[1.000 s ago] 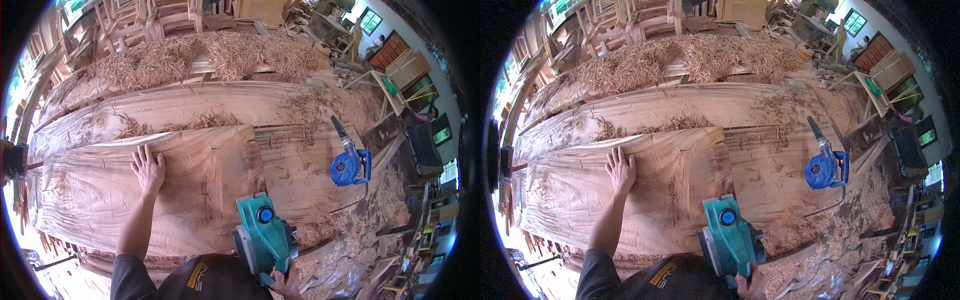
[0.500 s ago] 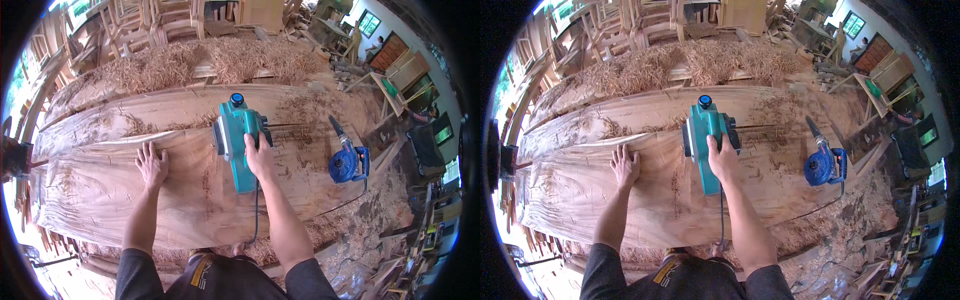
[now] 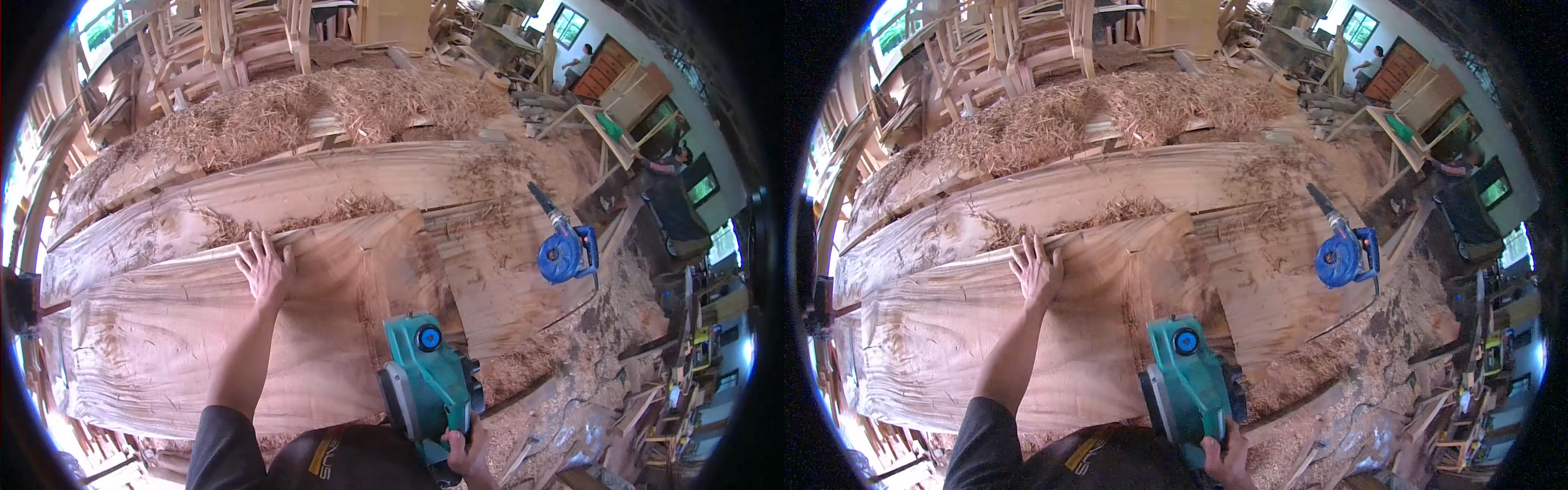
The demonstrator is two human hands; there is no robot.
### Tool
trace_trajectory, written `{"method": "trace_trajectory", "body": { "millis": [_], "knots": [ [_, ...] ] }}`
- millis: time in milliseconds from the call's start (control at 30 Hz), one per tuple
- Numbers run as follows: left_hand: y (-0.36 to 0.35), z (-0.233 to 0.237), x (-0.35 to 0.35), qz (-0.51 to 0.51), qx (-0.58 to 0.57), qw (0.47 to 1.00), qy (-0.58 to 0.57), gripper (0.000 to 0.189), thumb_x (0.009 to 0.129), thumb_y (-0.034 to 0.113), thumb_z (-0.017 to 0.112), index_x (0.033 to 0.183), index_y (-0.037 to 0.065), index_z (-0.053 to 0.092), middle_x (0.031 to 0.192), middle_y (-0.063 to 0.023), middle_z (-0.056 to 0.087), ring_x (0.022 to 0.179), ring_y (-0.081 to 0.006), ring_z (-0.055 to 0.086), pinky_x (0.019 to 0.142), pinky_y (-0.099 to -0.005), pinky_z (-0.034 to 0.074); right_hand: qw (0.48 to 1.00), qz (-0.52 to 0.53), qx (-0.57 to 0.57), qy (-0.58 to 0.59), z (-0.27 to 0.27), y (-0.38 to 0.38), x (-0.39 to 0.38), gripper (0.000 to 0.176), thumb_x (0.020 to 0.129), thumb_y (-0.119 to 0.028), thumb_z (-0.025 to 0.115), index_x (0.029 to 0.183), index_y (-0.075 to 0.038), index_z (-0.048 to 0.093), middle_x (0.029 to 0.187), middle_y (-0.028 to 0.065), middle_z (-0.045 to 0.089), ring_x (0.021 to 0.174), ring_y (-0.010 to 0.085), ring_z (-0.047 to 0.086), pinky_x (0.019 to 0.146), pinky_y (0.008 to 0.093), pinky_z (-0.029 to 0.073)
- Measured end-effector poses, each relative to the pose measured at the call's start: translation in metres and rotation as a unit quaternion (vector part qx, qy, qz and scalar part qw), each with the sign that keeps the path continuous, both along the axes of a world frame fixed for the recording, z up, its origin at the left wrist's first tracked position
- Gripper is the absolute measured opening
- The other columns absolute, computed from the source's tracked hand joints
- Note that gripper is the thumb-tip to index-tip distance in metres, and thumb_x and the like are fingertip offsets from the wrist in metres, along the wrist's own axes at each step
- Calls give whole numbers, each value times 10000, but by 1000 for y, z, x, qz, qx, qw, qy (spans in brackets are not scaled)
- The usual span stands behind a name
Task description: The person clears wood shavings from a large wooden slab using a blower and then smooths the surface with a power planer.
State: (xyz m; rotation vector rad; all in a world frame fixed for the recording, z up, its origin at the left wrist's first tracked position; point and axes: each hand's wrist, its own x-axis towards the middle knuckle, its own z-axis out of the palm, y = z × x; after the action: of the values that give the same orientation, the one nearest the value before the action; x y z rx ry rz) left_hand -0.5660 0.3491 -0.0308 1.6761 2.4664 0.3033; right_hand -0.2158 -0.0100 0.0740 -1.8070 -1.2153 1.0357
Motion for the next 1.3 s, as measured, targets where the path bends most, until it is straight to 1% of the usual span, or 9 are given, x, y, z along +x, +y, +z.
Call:
{"method": "trace_trajectory", "body": {
  "millis": [300, 333, 467, 533, 767, 833, 900, 967, 1300],
  "knots": [
    [1, -4, -2, -4, -8, 1000, 21, 708, 1028, 524, 395, 1624, 165, 266, 1688, -179, 197, 1538, -486, 123, 1244, -605, 99, 984, 22, 164, -65, -3, 160, -48, 345, 1002, -197, 573, 1272, 19, 583, 765, 46, 620, 641, 123, 622, 597, 297, 510],
    [4, -5, -1, -3, -8, 1000, 23, 706, 1026, 524, 398, 1621, 165, 275, 1686, -175, 204, 1538, -483, 127, 1245, -602, 101, 991, 8, 130, -40, 3, 187, -54, 447, 994, -280, 629, 1338, -1, 570, 932, 220, 709, 827, 352, 728, 732, 421, 558],
    [0, 6, 4, 2, 2, 1000, 21, 695, 1017, 527, 421, 1606, 173, 320, 1678, -157, 244, 1541, -458, 147, 1245, -591, 113, 986, 23, 159, -46, -3, 295, -64, 496, 1019, -437, 561, 1319, -43, 584, 935, 276, 705, 886, 484, 682, 758, 528, 539],
    [-3, 12, 2, 5, -3, 1000, 12, 693, 1015, 527, 428, 1604, 178, 326, 1677, -153, 251, 1542, -451, 150, 1243, -589, 120, 983, 16, 175, -45, -12, 310, -67, 430, 1023, -369, 579, 1291, -33, 587, 763, 137, 644, 693, 272, 631, 632, 400, 505],
    [-4, 3, -4, -15, 16, 1000, 0, 708, 1014, 535, 424, 1599, 146, 333, 1671, -174, 255, 1538, -463, 153, 1230, -607, 128, 993, -3, 113, -27, 4, 154, -52, 434, 1017, -283, 595, 1353, -11, 556, 746, 46, 622, 658, 129, 612, 610, 319, 495],
    [-3, 2, -6, -19, 18, 1000, 9, 711, 1016, 532, 421, 1602, 141, 325, 1670, -185, 250, 1538, -469, 148, 1232, -609, 122, 993, 5, 99, -59, -6, 85, -39, 400, 991, -200, 580, 1327, 17, 562, 753, 47, 638, 690, 132, 621, 657, 306, 521],
    [-5, 2, -2, -21, 18, 1000, 6, 714, 1019, 528, 416, 1605, 133, 315, 1670, -195, 240, 1540, -475, 136, 1236, -613, 109, 995, 28, 24, -95, -24, 17, -19, 548, 967, -285, 613, 1373, 70, 519, 922, 216, 695, 821, 343, 706, 734, 418, 549],
    [-4, 1, -2, -18, 24, 1000, 5, 716, 1020, 526, 417, 1606, 127, 312, 1670, -200, 237, 1539, -479, 132, 1237, -616, 103, 999, -15, -41, 21, 4, -7, -26, 527, 960, -230, 601, 1381, 74, 513, 914, 158, 681, 820, 241, 682, 727, 377, 541],
    [-3, -4, -1, -16, 19, 1000, -1, 729, 1019, 525, 386, 1609, 108, 294, 1675, -202, 217, 1534, -500, 112, 1238, -619, 97, 993, 9, 118, 8, 2, 141, -62, 339, 1028, -214, 537, 1246, 44, 564, 685, 33, 575, 620, 124, 579, 588, 298, 476]
  ]
}}
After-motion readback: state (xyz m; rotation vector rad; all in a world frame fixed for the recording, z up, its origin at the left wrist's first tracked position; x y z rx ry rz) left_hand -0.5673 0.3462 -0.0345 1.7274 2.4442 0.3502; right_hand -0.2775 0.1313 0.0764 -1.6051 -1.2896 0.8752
